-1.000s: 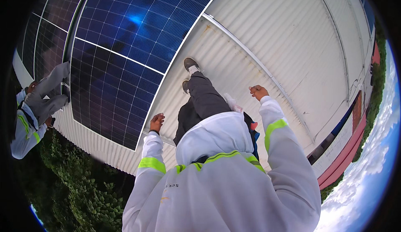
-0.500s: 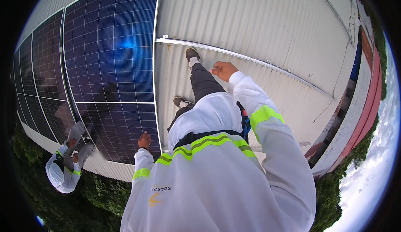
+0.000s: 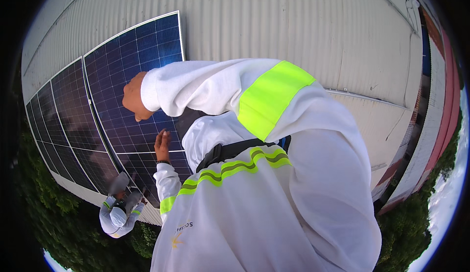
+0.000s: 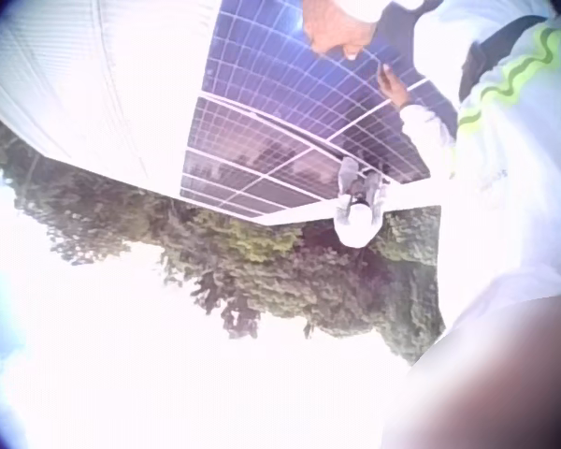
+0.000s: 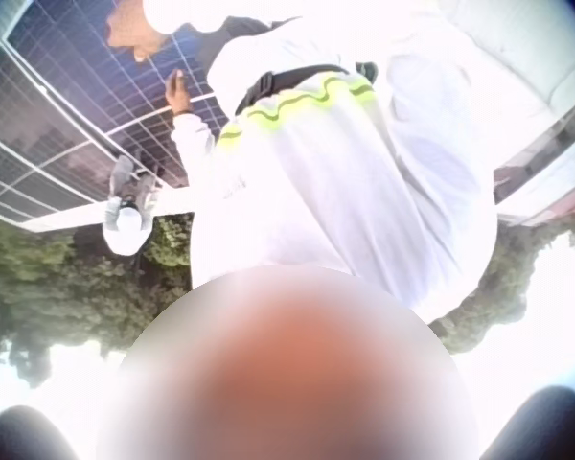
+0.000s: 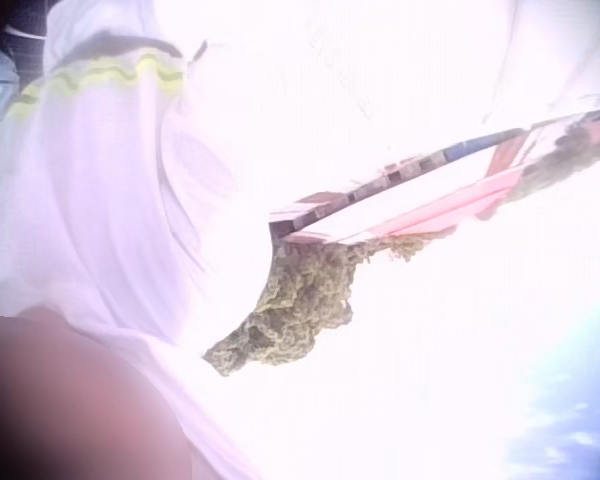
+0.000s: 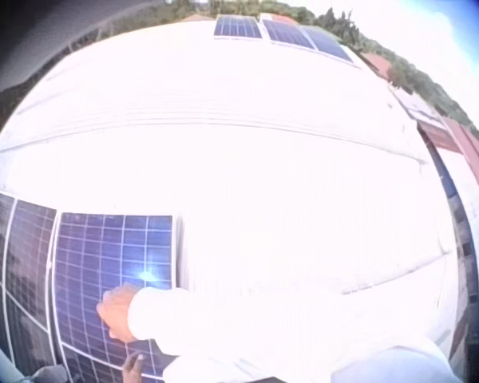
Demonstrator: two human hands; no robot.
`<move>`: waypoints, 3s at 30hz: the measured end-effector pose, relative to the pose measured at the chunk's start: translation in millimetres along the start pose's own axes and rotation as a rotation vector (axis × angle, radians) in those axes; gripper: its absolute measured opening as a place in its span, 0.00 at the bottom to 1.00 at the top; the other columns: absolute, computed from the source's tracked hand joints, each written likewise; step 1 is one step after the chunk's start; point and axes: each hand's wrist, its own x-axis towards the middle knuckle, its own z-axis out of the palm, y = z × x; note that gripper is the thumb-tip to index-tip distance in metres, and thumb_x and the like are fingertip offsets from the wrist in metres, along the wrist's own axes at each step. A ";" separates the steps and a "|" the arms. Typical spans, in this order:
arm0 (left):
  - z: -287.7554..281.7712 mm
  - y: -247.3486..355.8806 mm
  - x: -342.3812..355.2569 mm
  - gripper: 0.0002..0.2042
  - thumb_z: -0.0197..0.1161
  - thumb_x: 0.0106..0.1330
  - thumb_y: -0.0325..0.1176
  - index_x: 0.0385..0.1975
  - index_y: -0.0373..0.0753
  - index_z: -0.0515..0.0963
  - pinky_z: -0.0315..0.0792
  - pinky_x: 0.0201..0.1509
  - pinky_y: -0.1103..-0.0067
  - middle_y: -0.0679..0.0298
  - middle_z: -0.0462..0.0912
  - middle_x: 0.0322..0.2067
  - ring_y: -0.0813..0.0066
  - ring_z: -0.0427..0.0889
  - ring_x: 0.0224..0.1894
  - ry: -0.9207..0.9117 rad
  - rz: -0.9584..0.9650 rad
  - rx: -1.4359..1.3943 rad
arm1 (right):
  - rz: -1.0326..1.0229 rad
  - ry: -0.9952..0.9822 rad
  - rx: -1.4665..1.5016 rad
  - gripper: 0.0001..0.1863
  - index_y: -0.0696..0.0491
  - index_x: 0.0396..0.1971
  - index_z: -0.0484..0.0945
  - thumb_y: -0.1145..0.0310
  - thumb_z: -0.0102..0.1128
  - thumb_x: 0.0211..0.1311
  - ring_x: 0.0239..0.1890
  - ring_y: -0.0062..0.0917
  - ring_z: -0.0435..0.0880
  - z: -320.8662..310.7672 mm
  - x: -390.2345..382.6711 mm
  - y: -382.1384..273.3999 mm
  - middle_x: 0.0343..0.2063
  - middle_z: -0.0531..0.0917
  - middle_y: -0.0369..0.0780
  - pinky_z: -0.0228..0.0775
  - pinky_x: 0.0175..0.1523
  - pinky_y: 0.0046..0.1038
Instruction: The person positions a solar panel on a rooftop and secures it using a screwdriver. They align the panel with adjacent units and tighten fasteners along the mounting rail to fix the panel in place.
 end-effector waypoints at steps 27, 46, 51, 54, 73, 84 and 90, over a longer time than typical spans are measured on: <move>20.9 354.4 349.8 0.22 0.62 0.68 0.43 0.56 0.34 0.76 0.69 0.62 0.72 0.56 0.83 0.48 0.66 0.79 0.55 0.210 -0.060 -0.281 | -1.084 -0.211 -0.481 0.14 0.56 0.36 0.83 0.62 0.64 0.57 0.41 0.34 0.84 -425.6 253.0 1.0 0.34 0.84 0.42 0.77 0.49 0.37; 139.8 380.1 470.4 0.25 0.66 0.61 0.50 0.45 0.31 0.81 0.76 0.42 0.77 0.57 0.86 0.37 0.71 0.82 0.36 0.578 -0.839 -0.519 | -0.143 -0.205 -0.080 0.20 0.58 0.43 0.78 0.64 0.70 0.53 0.39 0.42 0.81 -618.2 445.3 522.8 0.38 0.83 0.44 0.71 0.46 0.38; 80.4 543.1 576.0 0.26 0.66 0.62 0.51 0.50 0.35 0.79 0.75 0.53 0.72 0.55 0.85 0.43 0.64 0.83 0.46 0.543 -0.573 -0.354 | 0.083 -0.289 0.083 0.17 0.58 0.41 0.78 0.66 0.71 0.55 0.36 0.36 0.86 -671.6 459.2 613.6 0.35 0.86 0.45 0.76 0.38 0.34; 32.1 632.0 626.0 0.24 0.64 0.64 0.48 0.52 0.36 0.78 0.73 0.57 0.71 0.52 0.84 0.46 0.63 0.82 0.51 0.586 -0.435 -0.420 | -0.009 -0.215 0.039 0.17 0.58 0.40 0.78 0.67 0.71 0.54 0.36 0.37 0.86 -706.2 516.1 625.5 0.35 0.85 0.45 0.76 0.38 0.34; -248.0 784.5 873.8 0.25 0.66 0.63 0.47 0.52 0.35 0.76 0.75 0.54 0.73 0.53 0.83 0.45 0.63 0.83 0.48 0.626 -0.163 -0.557 | -0.626 -0.797 -0.341 0.22 0.52 0.47 0.78 0.55 0.67 0.57 0.43 0.43 0.82 -692.5 945.5 428.3 0.40 0.83 0.45 0.72 0.49 0.40; -387.3 664.4 879.8 0.21 0.64 0.66 0.45 0.51 0.35 0.78 0.75 0.53 0.74 0.54 0.84 0.43 0.67 0.83 0.45 1.460 -0.177 -1.012 | -0.951 -0.706 -0.524 0.19 0.55 0.43 0.78 0.58 0.67 0.58 0.41 0.45 0.83 -711.3 1206.7 257.4 0.40 0.84 0.45 0.74 0.47 0.41; -215.1 585.2 923.1 0.21 0.65 0.60 0.48 0.40 0.34 0.83 0.75 0.50 0.73 0.56 0.87 0.32 0.65 0.85 0.39 1.574 -1.096 -1.514 | -1.122 -0.940 -0.461 0.20 0.56 0.42 0.79 0.56 0.67 0.56 0.41 0.46 0.82 -642.3 1300.8 196.8 0.38 0.83 0.46 0.74 0.47 0.43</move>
